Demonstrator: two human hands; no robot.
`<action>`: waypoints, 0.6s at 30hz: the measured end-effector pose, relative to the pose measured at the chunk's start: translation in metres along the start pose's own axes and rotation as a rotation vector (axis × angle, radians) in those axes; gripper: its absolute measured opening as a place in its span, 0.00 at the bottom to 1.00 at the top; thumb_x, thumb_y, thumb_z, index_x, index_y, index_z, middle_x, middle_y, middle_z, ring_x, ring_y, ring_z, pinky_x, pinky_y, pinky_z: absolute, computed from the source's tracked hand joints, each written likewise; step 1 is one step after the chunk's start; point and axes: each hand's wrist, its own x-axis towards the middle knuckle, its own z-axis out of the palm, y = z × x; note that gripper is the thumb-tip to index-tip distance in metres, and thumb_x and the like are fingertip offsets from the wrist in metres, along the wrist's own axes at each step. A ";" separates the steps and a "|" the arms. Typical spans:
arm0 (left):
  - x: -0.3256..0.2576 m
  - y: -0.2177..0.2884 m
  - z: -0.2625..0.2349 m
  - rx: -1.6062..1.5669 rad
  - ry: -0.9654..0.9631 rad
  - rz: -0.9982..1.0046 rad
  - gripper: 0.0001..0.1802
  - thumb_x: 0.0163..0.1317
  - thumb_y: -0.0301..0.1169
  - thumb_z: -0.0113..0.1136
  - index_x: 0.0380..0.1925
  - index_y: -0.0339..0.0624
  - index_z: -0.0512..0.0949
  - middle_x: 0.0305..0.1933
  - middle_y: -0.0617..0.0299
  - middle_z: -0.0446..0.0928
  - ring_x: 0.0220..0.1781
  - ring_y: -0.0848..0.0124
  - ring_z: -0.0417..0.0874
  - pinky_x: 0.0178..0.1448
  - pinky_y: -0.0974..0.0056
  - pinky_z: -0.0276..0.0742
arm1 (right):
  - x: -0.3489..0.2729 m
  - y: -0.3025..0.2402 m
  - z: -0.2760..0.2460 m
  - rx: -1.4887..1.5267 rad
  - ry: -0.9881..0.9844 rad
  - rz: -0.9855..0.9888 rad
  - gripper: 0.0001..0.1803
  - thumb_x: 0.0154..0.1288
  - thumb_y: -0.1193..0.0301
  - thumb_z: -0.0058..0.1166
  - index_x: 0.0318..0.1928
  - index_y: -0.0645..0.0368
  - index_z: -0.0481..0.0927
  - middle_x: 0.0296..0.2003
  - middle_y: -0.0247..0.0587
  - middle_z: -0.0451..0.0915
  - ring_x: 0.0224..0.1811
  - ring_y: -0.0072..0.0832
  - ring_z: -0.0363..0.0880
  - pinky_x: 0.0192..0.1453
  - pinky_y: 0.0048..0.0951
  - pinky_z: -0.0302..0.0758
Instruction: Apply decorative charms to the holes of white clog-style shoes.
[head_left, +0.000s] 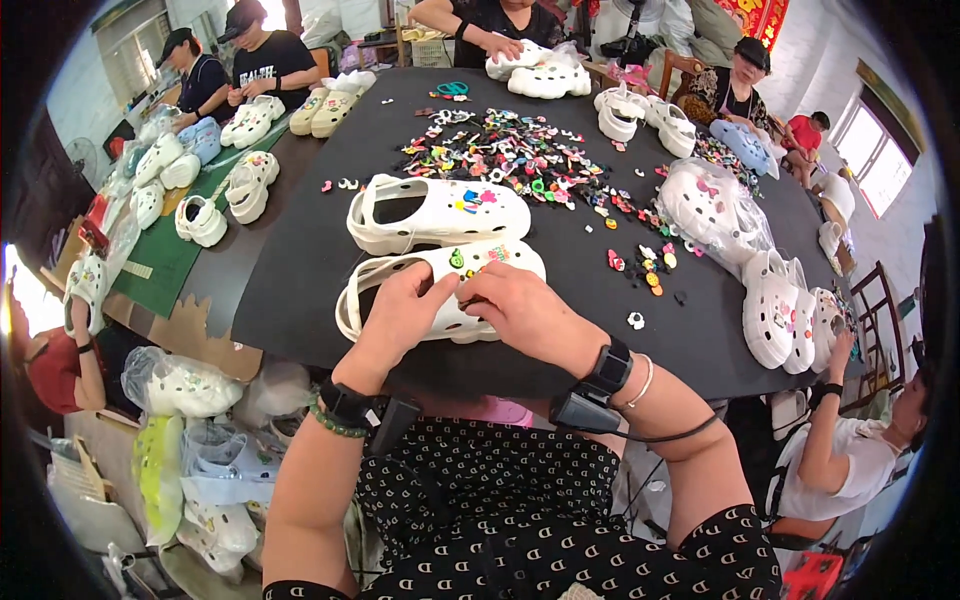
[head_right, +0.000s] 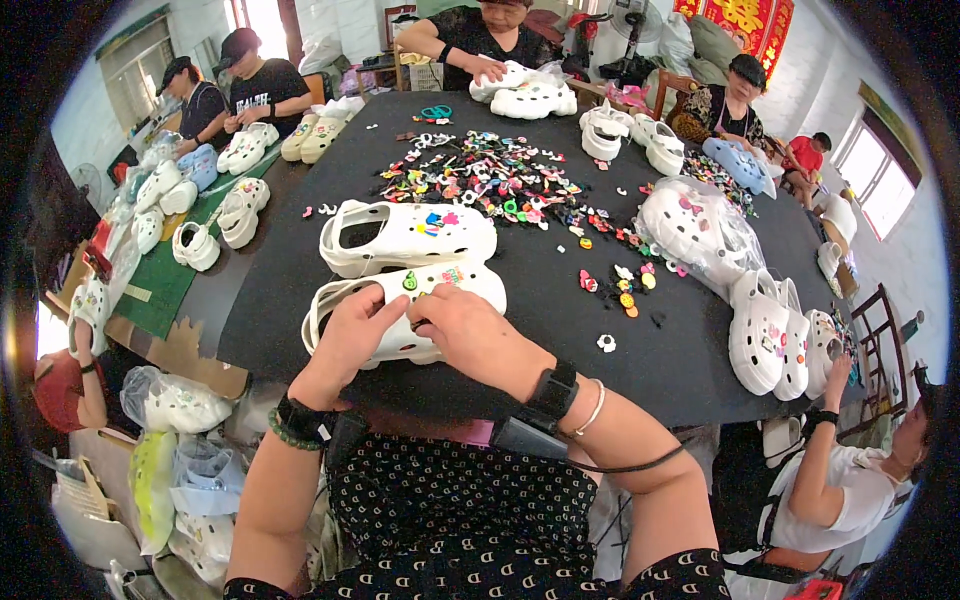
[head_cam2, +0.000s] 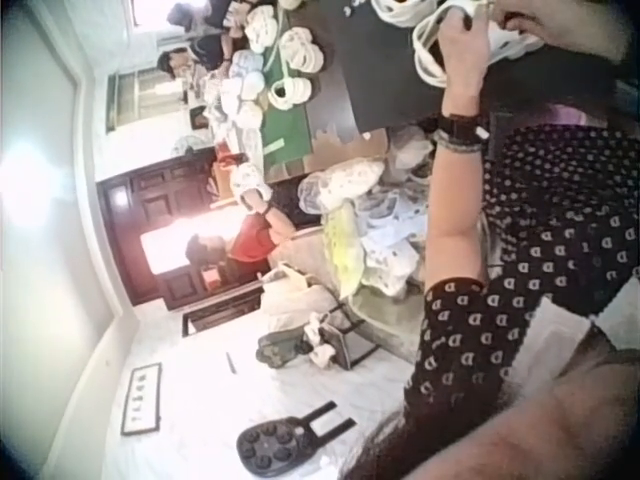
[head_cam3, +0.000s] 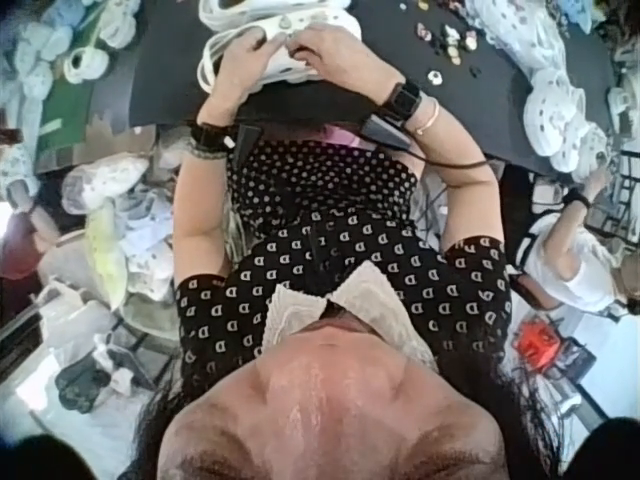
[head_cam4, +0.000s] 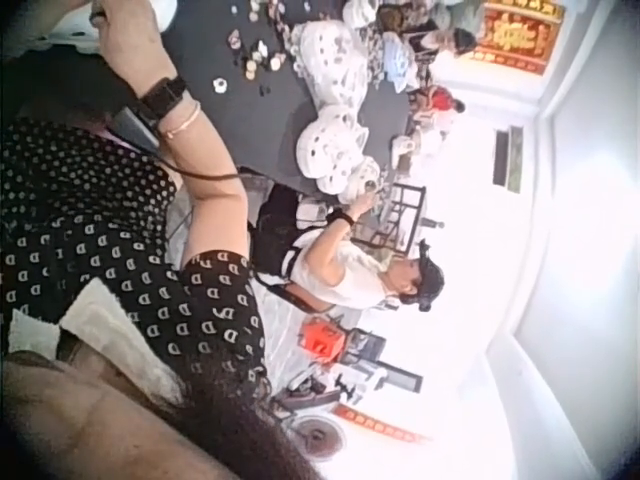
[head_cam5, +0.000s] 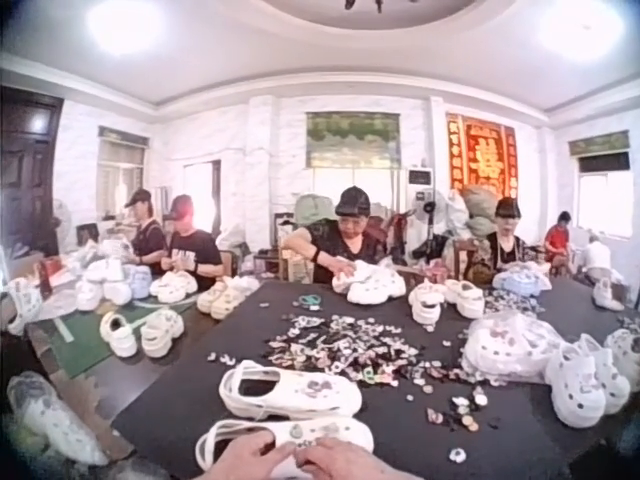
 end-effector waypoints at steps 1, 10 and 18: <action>0.000 0.001 0.001 -0.003 -0.001 -0.001 0.21 0.65 0.39 0.62 0.23 0.34 0.68 0.21 0.65 0.66 0.25 0.76 0.61 0.29 0.65 0.62 | 0.001 0.003 0.002 -0.034 0.007 0.006 0.06 0.60 0.77 0.56 0.39 0.60 0.76 0.33 0.48 0.76 0.38 0.49 0.78 0.43 0.45 0.75; -0.003 0.007 -0.004 0.024 -0.043 -0.066 0.18 0.66 0.40 0.60 0.30 0.33 0.75 0.24 0.62 0.72 0.27 0.75 0.66 0.31 0.65 0.64 | 0.014 -0.016 -0.004 -0.217 -0.027 0.040 0.12 0.53 0.79 0.60 0.39 0.60 0.76 0.43 0.48 0.76 0.45 0.47 0.78 0.45 0.42 0.75; -0.011 0.009 0.003 -0.098 -0.023 0.027 0.13 0.70 0.37 0.57 0.35 0.36 0.76 0.28 0.72 0.71 0.30 0.82 0.66 0.34 0.71 0.64 | 0.027 -0.008 0.001 -0.448 0.131 0.081 0.32 0.43 0.72 0.71 0.52 0.58 0.72 0.55 0.52 0.73 0.54 0.50 0.73 0.56 0.52 0.69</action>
